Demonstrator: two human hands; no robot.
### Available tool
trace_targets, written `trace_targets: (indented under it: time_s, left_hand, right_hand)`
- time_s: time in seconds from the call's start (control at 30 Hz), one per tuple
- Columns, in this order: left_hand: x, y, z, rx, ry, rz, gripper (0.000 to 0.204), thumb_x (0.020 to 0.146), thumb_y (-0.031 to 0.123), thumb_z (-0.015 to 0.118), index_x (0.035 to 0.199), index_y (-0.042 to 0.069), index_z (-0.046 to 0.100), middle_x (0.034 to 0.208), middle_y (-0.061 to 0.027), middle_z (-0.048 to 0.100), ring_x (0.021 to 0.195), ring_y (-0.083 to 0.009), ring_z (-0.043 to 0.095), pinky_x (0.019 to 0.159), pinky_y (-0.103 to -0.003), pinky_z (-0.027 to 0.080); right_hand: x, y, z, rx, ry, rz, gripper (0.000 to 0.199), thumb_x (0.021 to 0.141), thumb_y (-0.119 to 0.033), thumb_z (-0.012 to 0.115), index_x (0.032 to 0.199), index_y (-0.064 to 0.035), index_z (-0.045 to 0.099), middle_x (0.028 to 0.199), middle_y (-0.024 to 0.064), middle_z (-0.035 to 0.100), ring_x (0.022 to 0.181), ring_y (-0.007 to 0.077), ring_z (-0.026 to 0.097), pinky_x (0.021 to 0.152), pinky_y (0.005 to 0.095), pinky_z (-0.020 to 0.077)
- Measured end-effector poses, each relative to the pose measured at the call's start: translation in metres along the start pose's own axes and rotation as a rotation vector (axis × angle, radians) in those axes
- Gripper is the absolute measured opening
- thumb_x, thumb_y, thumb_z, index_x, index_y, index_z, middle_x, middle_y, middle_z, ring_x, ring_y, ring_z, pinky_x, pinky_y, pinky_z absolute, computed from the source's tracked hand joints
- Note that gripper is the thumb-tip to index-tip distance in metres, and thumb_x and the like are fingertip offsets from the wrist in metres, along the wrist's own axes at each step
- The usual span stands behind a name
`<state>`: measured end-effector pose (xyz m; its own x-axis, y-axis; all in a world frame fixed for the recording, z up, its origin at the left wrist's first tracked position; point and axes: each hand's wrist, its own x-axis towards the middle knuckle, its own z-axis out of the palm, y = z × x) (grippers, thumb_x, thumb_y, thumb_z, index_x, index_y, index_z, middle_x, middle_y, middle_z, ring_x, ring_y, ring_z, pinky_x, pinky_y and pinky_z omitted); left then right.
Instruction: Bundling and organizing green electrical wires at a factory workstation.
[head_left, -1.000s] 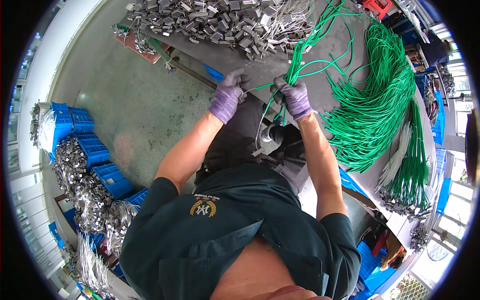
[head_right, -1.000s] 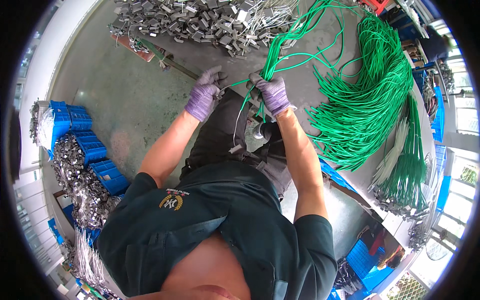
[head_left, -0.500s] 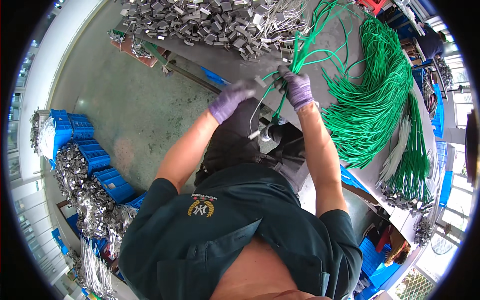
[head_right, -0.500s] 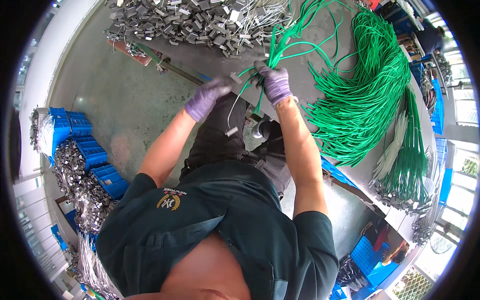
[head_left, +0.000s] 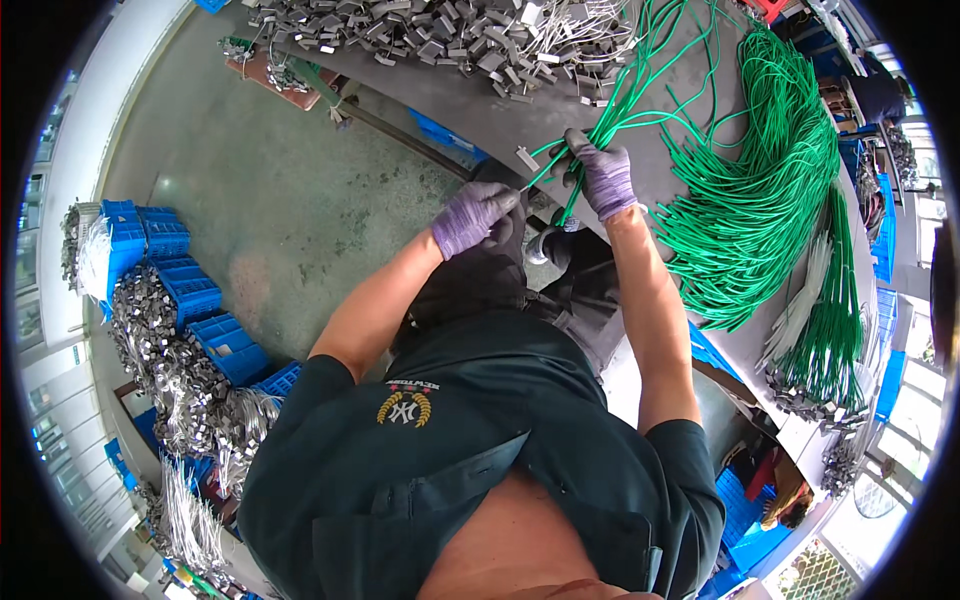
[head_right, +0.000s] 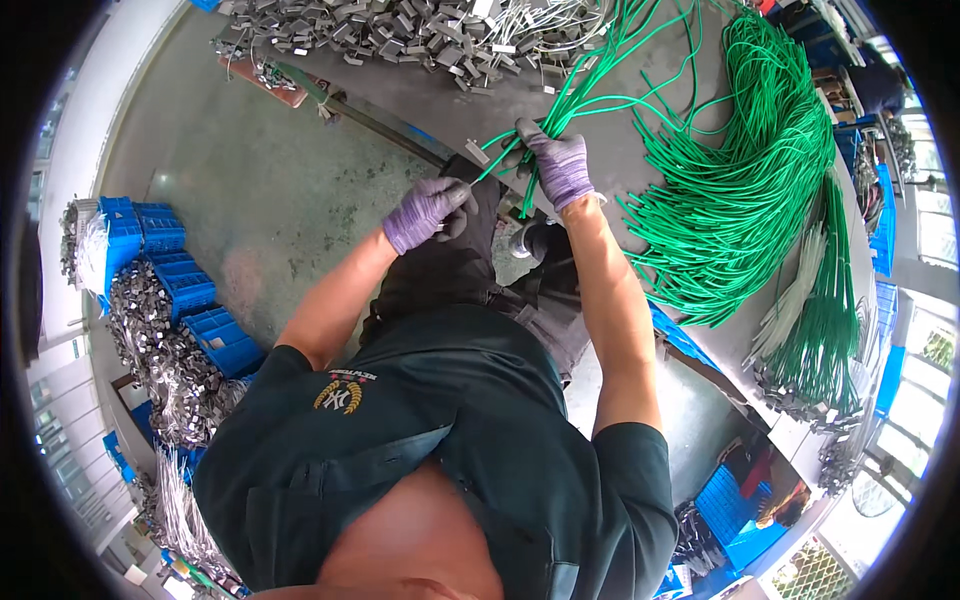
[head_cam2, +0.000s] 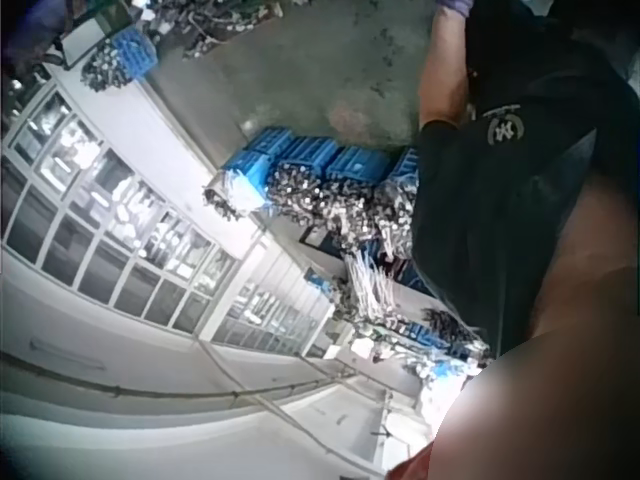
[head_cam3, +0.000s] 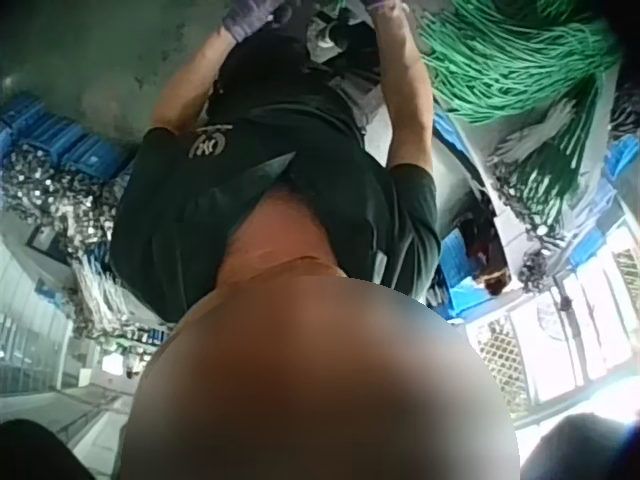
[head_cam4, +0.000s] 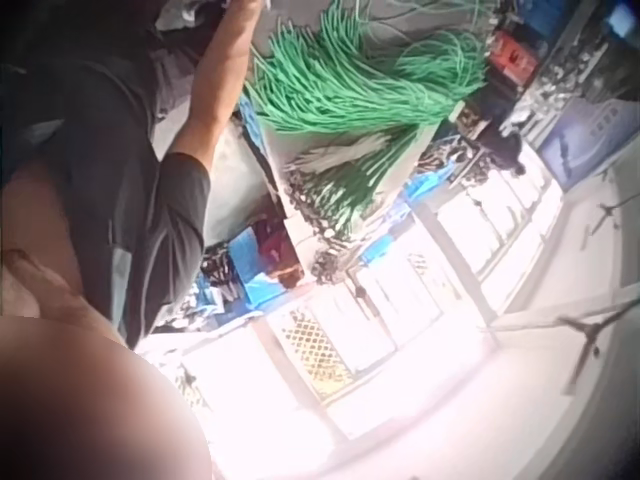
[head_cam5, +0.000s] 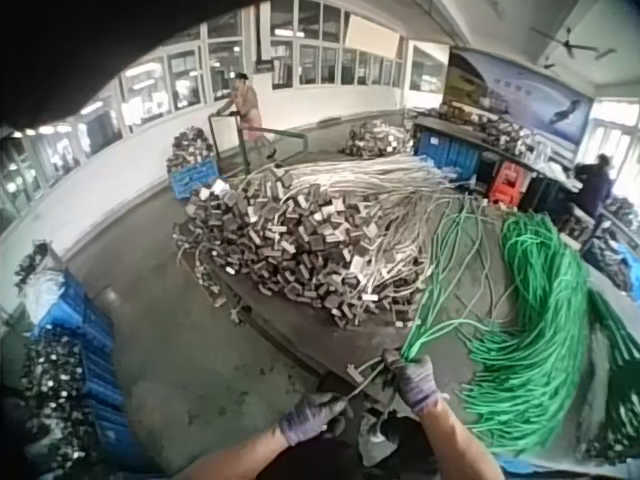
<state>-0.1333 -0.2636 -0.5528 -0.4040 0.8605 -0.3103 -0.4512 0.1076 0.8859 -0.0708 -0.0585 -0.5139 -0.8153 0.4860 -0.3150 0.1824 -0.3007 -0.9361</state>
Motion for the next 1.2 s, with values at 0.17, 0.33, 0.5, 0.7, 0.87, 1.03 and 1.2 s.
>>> trace_targets:
  time_s: [0.17, 0.33, 0.5, 0.7, 0.87, 1.03, 1.2]
  left_hand:
    - [0.001, 0.015, 0.013, -0.250, 0.162, -0.104, 0.040, 0.092, 0.041, 0.046, 0.089, 0.003, 0.060, 0.053, -0.0067, 0.054, 0.041, -0.0121, 0.049, 0.037, -0.023, 0.034]
    - [0.014, -0.014, 0.006, -0.710, 0.354, -0.257, 0.034, 0.092, 0.037, 0.046, 0.088, 0.006, 0.060, 0.059, -0.0060, 0.057, 0.049, -0.0195, 0.056, 0.037, -0.025, 0.036]
    - [0.026, -0.026, 0.006, -0.686, 0.424, -0.205, 0.016, 0.089, 0.023, 0.049, 0.088, 0.009, 0.056, 0.059, -0.0079, 0.057, 0.047, -0.0205, 0.055, 0.036, -0.029, 0.037]
    - [0.040, -0.047, -0.024, 0.396, 0.279, 0.153, 0.027, 0.089, 0.027, 0.049, 0.074, 0.006, 0.055, 0.053, -0.0063, 0.053, 0.045, -0.0161, 0.054, 0.041, -0.031, 0.040]
    - [0.036, -0.003, -0.004, 0.241, 0.162, -0.120, 0.029, 0.091, 0.027, 0.046, 0.079, 0.003, 0.058, 0.062, -0.0081, 0.059, 0.053, -0.0158, 0.058, 0.050, -0.031, 0.045]
    - [0.053, -0.033, -0.008, -0.196, 0.202, 0.106, 0.036, 0.093, 0.036, 0.040, 0.098, 0.006, 0.059, 0.072, -0.0064, 0.062, 0.057, -0.0157, 0.059, 0.043, -0.029, 0.046]
    - [0.061, -0.034, -0.017, -0.509, 0.132, -0.061, 0.044, 0.092, 0.045, 0.040, 0.113, 0.008, 0.052, 0.080, -0.0116, 0.062, 0.058, -0.0212, 0.058, 0.044, -0.029, 0.041]
  right_hand:
    - [-0.003, 0.003, -0.006, -0.045, -0.048, 0.003, 0.029, 0.086, -0.023, 0.060, 0.079, 0.0051, 0.064, 0.064, 0.0122, 0.063, 0.049, 0.0172, 0.059, 0.042, 0.0254, 0.0425]
    - [-0.009, 0.012, 0.002, -0.082, -0.003, 0.016, 0.029, 0.086, -0.023, 0.060, 0.078, 0.0045, 0.064, 0.060, 0.0111, 0.061, 0.048, 0.0165, 0.058, 0.043, 0.0251, 0.0431]
    - [-0.018, 0.027, 0.018, -0.065, -0.059, 0.009, 0.026, 0.084, -0.024, 0.063, 0.080, 0.0022, 0.064, 0.062, 0.0090, 0.063, 0.047, 0.0149, 0.058, 0.043, 0.0245, 0.0444]
    - [-0.015, 0.003, 0.013, -0.262, -0.205, 0.092, 0.026, 0.083, -0.026, 0.063, 0.083, 0.0002, 0.062, 0.061, 0.0073, 0.062, 0.047, 0.0119, 0.058, 0.039, 0.0219, 0.0412]
    - [-0.012, 0.014, 0.008, -0.181, -0.164, 0.114, 0.025, 0.083, -0.025, 0.063, 0.083, 0.0001, 0.061, 0.064, 0.0077, 0.063, 0.046, 0.0127, 0.058, 0.039, 0.0227, 0.0416]
    - [-0.016, 0.022, 0.021, -0.172, -0.157, 0.094, 0.027, 0.084, -0.026, 0.062, 0.084, 0.0001, 0.059, 0.064, 0.0085, 0.062, 0.045, 0.0132, 0.057, 0.038, 0.0232, 0.0403]
    - [-0.006, 0.025, -0.002, -0.203, -0.097, 0.117, 0.029, 0.084, -0.030, 0.062, 0.077, -0.0018, 0.058, 0.053, 0.0044, 0.054, 0.039, 0.0115, 0.049, 0.036, 0.0249, 0.0352]
